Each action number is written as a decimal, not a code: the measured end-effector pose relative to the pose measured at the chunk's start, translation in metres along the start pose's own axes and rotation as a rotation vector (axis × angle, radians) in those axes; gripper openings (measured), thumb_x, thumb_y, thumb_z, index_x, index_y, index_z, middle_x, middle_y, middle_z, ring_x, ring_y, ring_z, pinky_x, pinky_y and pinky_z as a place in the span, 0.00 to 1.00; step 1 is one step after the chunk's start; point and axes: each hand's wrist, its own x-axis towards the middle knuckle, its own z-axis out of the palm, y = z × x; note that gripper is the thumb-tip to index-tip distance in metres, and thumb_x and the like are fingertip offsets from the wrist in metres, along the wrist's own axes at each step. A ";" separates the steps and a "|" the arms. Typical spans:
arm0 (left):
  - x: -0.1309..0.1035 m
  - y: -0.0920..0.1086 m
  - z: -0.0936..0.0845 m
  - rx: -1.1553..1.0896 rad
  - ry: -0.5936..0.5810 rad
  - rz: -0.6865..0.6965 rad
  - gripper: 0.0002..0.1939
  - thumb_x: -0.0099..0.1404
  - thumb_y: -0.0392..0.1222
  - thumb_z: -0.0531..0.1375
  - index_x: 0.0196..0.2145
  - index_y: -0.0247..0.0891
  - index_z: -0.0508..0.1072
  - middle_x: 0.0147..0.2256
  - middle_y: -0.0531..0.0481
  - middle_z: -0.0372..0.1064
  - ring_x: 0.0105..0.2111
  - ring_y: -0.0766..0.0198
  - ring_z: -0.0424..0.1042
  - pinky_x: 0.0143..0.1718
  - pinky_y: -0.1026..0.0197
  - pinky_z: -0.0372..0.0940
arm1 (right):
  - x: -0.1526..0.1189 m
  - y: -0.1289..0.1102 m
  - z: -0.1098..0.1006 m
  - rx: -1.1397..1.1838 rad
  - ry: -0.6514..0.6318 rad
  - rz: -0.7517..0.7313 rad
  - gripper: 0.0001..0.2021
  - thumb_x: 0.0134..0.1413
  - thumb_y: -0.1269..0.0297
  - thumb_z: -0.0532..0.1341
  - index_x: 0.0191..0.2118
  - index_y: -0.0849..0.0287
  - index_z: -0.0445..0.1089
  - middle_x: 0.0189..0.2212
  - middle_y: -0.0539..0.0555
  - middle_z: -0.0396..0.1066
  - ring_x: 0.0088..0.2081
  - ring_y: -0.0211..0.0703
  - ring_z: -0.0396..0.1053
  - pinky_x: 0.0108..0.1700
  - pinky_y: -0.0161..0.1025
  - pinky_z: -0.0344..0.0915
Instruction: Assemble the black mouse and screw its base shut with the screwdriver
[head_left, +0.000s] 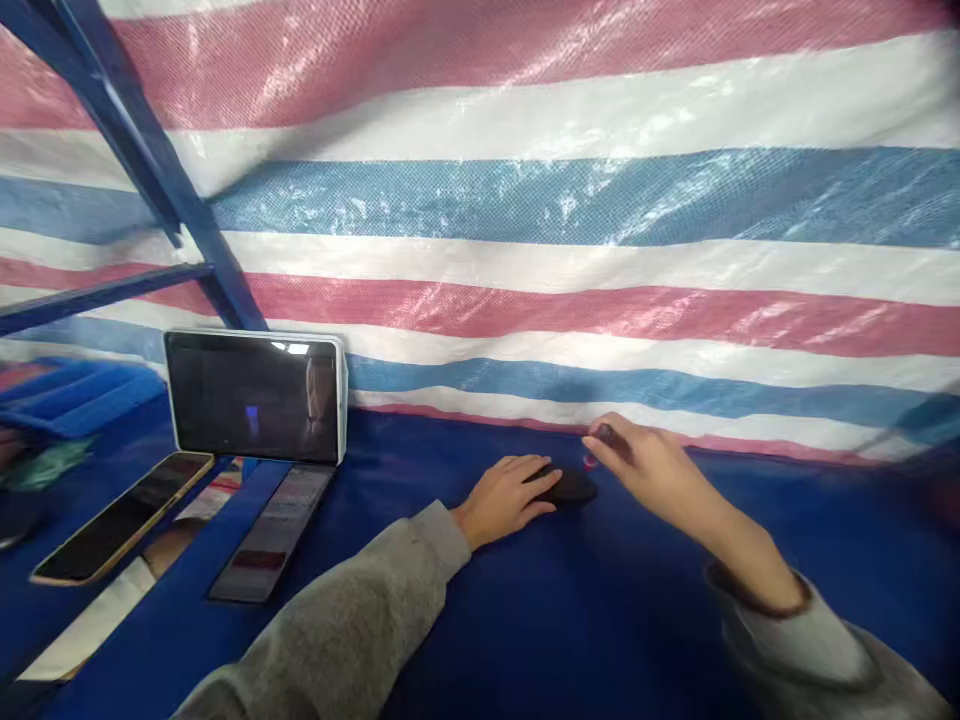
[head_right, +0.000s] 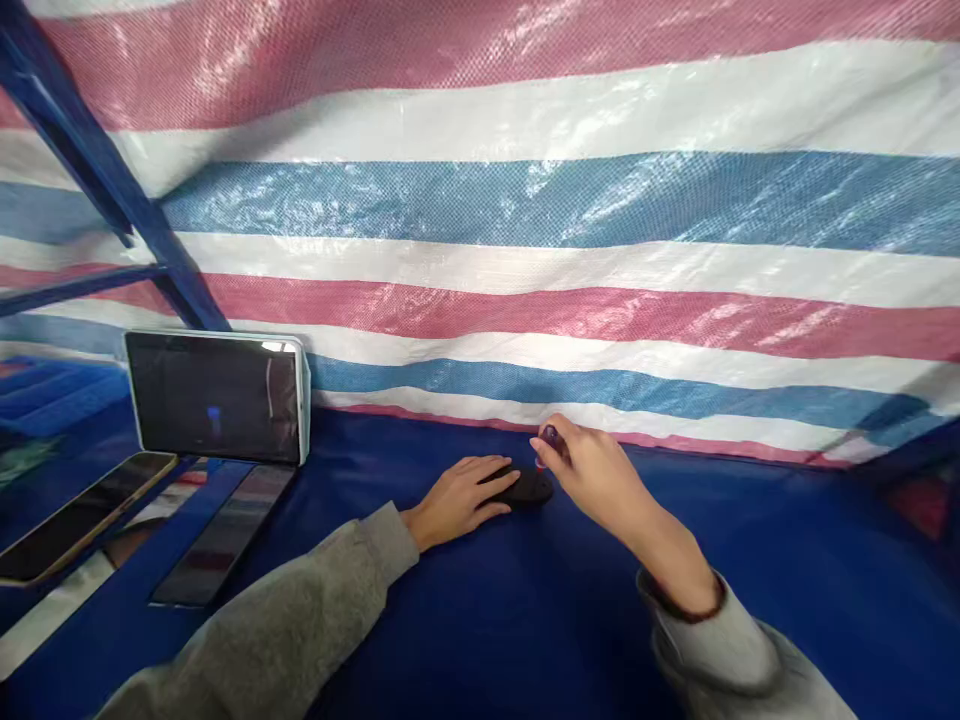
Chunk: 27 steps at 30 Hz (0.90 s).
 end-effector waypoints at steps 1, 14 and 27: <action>0.000 0.000 0.000 -0.004 0.003 0.001 0.24 0.71 0.52 0.54 0.60 0.41 0.62 0.59 0.43 0.62 0.59 0.55 0.62 0.58 0.52 0.60 | -0.001 0.000 0.000 -0.006 0.007 0.001 0.10 0.64 0.55 0.51 0.37 0.53 0.65 0.28 0.48 0.76 0.31 0.43 0.73 0.33 0.36 0.61; 0.000 0.001 -0.002 -0.028 0.029 0.013 0.22 0.72 0.51 0.53 0.60 0.41 0.63 0.58 0.42 0.63 0.58 0.55 0.63 0.57 0.52 0.61 | -0.003 -0.002 -0.004 -0.034 0.009 0.011 0.11 0.63 0.55 0.51 0.36 0.53 0.65 0.28 0.49 0.75 0.29 0.44 0.72 0.31 0.37 0.60; 0.000 0.000 -0.001 -0.042 0.056 -0.034 0.23 0.70 0.50 0.56 0.60 0.43 0.63 0.58 0.43 0.63 0.57 0.54 0.64 0.57 0.49 0.61 | -0.003 0.001 -0.004 -0.071 0.057 0.015 0.10 0.63 0.56 0.52 0.37 0.54 0.66 0.28 0.50 0.77 0.30 0.45 0.74 0.32 0.37 0.62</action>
